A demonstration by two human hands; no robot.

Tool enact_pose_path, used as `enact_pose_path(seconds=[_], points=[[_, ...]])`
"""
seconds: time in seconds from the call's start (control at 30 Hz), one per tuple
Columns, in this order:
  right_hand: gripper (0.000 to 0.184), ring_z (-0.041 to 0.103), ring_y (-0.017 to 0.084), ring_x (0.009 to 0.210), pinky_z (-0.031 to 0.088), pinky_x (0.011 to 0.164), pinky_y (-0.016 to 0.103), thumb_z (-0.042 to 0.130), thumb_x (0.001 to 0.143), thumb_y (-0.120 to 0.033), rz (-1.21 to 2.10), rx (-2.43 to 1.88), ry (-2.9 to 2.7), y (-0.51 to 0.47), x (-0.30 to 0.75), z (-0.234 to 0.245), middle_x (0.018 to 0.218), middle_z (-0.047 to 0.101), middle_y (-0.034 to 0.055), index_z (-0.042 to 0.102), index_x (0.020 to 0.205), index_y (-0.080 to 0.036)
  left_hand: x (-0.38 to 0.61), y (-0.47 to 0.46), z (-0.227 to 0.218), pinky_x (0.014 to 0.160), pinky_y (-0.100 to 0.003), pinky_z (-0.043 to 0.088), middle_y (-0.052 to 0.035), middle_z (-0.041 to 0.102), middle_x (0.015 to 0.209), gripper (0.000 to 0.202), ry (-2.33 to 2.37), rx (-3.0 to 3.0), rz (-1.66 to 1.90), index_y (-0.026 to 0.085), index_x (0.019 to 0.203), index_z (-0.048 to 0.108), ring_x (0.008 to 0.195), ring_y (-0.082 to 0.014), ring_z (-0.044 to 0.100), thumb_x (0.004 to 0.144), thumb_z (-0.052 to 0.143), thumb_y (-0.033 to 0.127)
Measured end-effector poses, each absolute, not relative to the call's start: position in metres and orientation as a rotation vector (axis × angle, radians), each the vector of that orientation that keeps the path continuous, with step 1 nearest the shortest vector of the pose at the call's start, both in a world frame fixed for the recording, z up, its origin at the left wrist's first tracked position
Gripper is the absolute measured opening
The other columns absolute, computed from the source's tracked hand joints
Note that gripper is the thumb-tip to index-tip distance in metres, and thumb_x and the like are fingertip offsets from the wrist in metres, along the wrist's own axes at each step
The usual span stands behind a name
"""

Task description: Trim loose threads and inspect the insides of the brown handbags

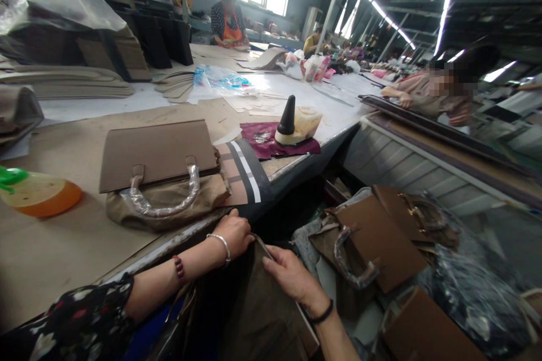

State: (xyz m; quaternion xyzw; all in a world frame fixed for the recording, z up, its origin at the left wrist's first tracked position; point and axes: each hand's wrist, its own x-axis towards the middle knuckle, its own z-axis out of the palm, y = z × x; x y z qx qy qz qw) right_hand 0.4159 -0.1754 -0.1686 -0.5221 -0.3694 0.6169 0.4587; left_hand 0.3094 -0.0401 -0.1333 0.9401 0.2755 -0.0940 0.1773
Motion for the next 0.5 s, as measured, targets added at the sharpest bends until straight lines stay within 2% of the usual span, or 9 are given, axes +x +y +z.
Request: enact_pose_path(seconds=[0.23,0.5], points=[[0.047,0.058,0.019,0.085,0.041,0.083,0.038,0.056,0.074,-0.047,1.552,-1.298,-0.870,-0.1740,0.4144,-0.1677,0.094,0.063,0.0057,0.055,0.110,-0.017,0.3086,-0.0392,-0.1346,0.074,-0.038,0.041,-0.0142,0.065,0.080,0.028,0.806,2.650,-0.257,0.013,0.072,0.068,0.087,-0.0288,0.049,0.076,0.045,0.029],[0.046,0.056,0.020,0.091,0.040,0.085,0.037,0.055,0.076,-0.044,1.511,-1.321,-0.905,-0.1761,0.4178,-0.1726,0.101,0.061,0.0065,0.053,0.113,-0.017,0.3074,-0.0382,-0.1356,0.072,-0.037,0.040,-0.0124,0.066,0.078,0.029,0.759,2.674,-0.251,0.014,0.071,0.068,0.087,-0.0288,0.050,0.077,0.046,0.032]])
